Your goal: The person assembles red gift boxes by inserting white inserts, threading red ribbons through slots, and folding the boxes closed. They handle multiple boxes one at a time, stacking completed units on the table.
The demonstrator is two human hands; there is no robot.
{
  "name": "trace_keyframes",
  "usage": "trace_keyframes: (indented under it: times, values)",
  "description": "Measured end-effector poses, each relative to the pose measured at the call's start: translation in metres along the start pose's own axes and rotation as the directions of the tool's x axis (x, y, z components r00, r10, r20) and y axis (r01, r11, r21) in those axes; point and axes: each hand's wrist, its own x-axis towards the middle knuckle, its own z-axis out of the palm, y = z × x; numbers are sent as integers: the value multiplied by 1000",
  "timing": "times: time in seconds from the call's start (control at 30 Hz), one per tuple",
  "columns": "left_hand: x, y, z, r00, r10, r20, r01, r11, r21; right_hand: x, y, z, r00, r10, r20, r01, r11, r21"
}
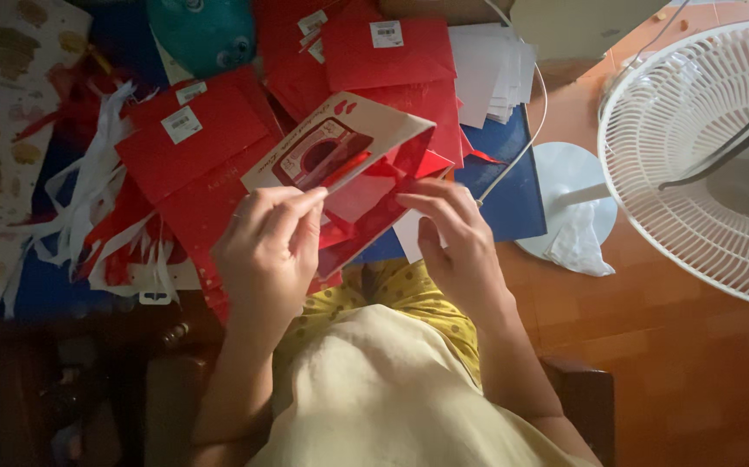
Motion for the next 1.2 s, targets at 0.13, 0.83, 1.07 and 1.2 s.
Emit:
trace_keyframes:
  times: [0.13, 0.83, 1.07, 1.2]
  values:
    - [-7, 1, 5, 1000, -2, 20, 3, 1000, -22, -14, 11, 19, 947, 288, -141, -141, 769, 624]
    - [-40, -64, 30, 936, -351, -12, 305, 828, -471, -16, 33, 35, 966, 250, 72, -256, 864, 433]
    - [-1, -92, 54, 745, -542, 389, 363, -160, -918, -15, 30, 33, 859, -458, -229, 390, 874, -289]
    - [20, -93, 97, 794, -482, 371, 439, 31, -898, -19, 48, 43, 869, -402, -288, 268, 872, -408]
